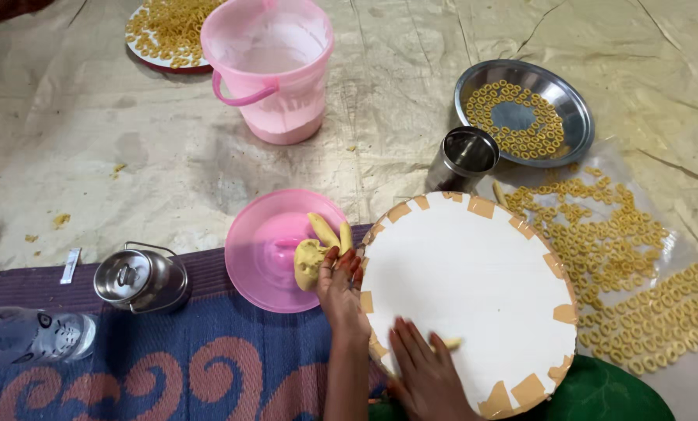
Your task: The person rolls small pieces of dough into thin strips on a flat board, then joins the ends to form small rings. The rings are placed on a nearby plastic sheet and in a metal bowl.
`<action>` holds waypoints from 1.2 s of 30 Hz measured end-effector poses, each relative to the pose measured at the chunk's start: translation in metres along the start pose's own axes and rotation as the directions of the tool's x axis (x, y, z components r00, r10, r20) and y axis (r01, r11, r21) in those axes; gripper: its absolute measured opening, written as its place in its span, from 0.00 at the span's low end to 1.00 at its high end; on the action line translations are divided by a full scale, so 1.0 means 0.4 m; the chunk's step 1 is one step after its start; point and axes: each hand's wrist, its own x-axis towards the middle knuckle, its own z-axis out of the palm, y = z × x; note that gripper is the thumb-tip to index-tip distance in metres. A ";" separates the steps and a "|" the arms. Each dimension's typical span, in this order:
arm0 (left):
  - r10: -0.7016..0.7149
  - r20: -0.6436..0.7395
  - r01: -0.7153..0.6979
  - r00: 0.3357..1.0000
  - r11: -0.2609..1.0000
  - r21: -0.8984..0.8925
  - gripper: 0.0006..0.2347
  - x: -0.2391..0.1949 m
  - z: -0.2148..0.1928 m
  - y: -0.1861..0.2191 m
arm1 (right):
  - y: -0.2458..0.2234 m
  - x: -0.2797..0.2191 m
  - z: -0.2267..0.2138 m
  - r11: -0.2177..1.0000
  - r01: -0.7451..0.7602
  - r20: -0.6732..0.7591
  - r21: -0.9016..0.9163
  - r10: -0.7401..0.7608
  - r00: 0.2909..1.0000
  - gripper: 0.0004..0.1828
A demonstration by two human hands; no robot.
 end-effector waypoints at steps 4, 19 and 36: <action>0.031 -0.009 -0.031 0.999 0.999 -0.007 0.18 -0.008 -0.006 0.013 | 0.031 -0.049 0.000 0.992 0.027 0.016 -0.120 -0.026 1.000 0.47; 0.005 -0.002 -0.005 1.000 1.000 0.002 0.18 0.017 -0.012 -0.003 | 0.223 0.299 -0.042 0.922 -0.109 -0.014 -0.371 0.112 0.994 0.39; 0.052 0.026 -0.053 0.998 0.996 0.075 0.17 0.012 -0.017 -0.012 | 0.526 0.051 -0.020 -0.131 0.128 0.027 0.983 0.793 0.608 0.23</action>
